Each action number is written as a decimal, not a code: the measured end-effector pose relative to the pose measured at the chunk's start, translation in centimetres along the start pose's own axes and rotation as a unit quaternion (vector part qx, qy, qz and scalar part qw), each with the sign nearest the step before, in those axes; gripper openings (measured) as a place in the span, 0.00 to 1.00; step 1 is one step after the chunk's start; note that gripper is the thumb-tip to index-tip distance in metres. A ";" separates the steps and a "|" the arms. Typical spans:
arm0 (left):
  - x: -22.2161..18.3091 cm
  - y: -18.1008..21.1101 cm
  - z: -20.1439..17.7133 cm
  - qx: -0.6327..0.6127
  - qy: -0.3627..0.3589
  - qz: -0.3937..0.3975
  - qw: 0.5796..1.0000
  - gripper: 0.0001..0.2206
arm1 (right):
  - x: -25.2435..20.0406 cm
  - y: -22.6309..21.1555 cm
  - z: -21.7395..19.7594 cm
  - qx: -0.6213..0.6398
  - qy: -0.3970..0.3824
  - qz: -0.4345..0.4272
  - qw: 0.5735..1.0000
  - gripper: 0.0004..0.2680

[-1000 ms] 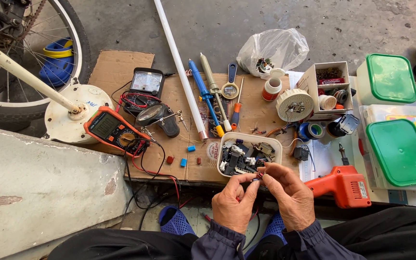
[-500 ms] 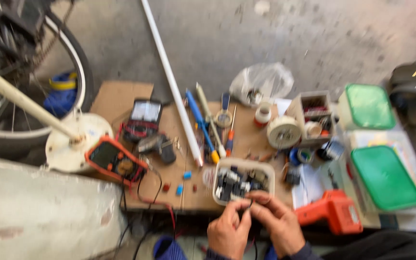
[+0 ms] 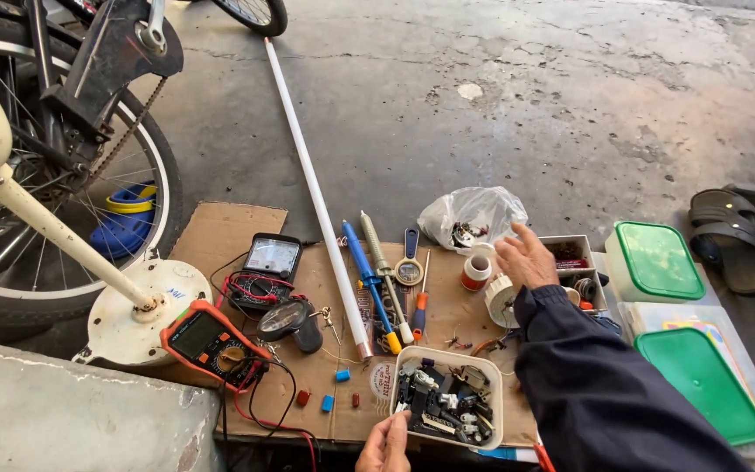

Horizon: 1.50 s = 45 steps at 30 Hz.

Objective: Sorting and inspecting small electronic components from a plastic container on a floor-based workbench.

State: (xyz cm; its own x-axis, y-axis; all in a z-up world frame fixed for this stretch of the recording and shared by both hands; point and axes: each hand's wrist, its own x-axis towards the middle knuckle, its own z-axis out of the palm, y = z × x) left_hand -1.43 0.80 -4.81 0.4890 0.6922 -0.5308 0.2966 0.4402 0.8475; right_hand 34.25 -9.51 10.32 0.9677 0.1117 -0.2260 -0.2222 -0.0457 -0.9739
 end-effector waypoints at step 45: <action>-1.7 3.9 0.0 -0.001 0.043 -0.163 0.986 0.20 | -18.8 14.1 2.8 -0.577 -0.118 -0.241 0.772 0.09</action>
State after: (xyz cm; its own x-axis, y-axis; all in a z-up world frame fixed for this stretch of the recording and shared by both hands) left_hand -1.16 1.34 -0.62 0.2976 0.5599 -0.7732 0.4241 0.6481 0.6325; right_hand 12.62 -9.43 0.76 0.8259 0.5631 0.0275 0.5423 -0.7803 -0.3114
